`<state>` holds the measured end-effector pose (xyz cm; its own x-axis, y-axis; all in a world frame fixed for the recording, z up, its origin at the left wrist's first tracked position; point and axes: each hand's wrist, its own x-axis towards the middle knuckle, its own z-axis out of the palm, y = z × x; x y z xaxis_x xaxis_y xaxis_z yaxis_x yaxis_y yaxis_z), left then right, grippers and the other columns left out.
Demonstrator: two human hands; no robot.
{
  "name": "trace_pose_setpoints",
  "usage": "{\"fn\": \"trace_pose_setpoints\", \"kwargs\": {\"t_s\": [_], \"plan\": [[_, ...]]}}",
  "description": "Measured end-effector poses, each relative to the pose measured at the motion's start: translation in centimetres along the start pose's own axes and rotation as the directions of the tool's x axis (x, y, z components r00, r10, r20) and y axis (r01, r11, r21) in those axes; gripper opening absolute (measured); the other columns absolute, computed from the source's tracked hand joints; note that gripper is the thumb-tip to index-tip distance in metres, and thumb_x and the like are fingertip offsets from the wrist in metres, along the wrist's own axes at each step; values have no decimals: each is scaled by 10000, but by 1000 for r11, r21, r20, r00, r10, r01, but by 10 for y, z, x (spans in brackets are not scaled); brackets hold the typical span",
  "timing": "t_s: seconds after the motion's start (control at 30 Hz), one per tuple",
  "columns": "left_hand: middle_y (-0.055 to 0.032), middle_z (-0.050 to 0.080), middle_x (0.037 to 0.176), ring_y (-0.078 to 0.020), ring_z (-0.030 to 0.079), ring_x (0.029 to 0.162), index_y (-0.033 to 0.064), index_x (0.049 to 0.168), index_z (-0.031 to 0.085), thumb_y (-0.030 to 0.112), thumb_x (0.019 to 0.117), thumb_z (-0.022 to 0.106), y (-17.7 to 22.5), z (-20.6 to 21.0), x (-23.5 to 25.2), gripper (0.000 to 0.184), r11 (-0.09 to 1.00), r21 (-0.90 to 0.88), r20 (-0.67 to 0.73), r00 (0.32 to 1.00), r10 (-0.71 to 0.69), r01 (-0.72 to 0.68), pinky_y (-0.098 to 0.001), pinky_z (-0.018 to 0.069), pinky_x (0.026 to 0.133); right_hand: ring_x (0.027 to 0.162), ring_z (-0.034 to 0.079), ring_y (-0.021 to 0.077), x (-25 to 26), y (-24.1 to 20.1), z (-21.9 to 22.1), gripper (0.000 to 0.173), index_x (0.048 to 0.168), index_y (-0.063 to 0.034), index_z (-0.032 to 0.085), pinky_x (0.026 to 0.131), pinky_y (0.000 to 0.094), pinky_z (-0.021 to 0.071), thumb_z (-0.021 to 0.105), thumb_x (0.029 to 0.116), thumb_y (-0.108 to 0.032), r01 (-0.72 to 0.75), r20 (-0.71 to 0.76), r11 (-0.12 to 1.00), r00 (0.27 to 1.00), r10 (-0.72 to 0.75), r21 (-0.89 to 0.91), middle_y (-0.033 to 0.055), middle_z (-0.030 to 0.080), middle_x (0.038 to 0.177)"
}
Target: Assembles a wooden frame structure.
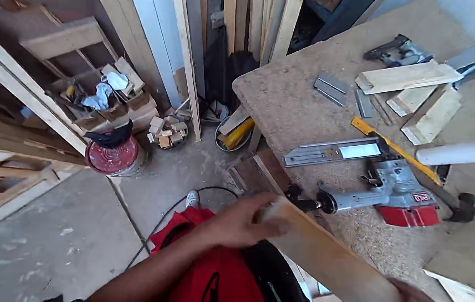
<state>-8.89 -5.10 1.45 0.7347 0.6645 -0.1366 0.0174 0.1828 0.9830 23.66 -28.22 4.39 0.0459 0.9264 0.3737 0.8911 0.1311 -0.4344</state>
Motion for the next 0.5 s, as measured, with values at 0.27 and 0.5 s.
{"fn": "trace_pose_setpoints", "kwargs": {"t_s": [0.27,0.5], "plan": [[-42,752,1009,-168,741,856,222,1232,683,481,884,743,-20,-172,-134,438,978,-196,-476,879,-34,-69,-359,640,748,1341,567,254,189,-115,128,678,1327,-241,519,1150,548,420,868,785,-454,254,106,967,961,-254,21,3,666,1332],[-228,715,1036,-350,744,801,40,1375,503,254,1001,657,-135,-236,-160,458,835,-506,-744,381,-550,217,-508,643,685,1243,638,215,242,-83,201,305,1139,-196,742,1084,485,484,715,940,-426,215,444,974,867,-226,76,-1,737,1202]]}}
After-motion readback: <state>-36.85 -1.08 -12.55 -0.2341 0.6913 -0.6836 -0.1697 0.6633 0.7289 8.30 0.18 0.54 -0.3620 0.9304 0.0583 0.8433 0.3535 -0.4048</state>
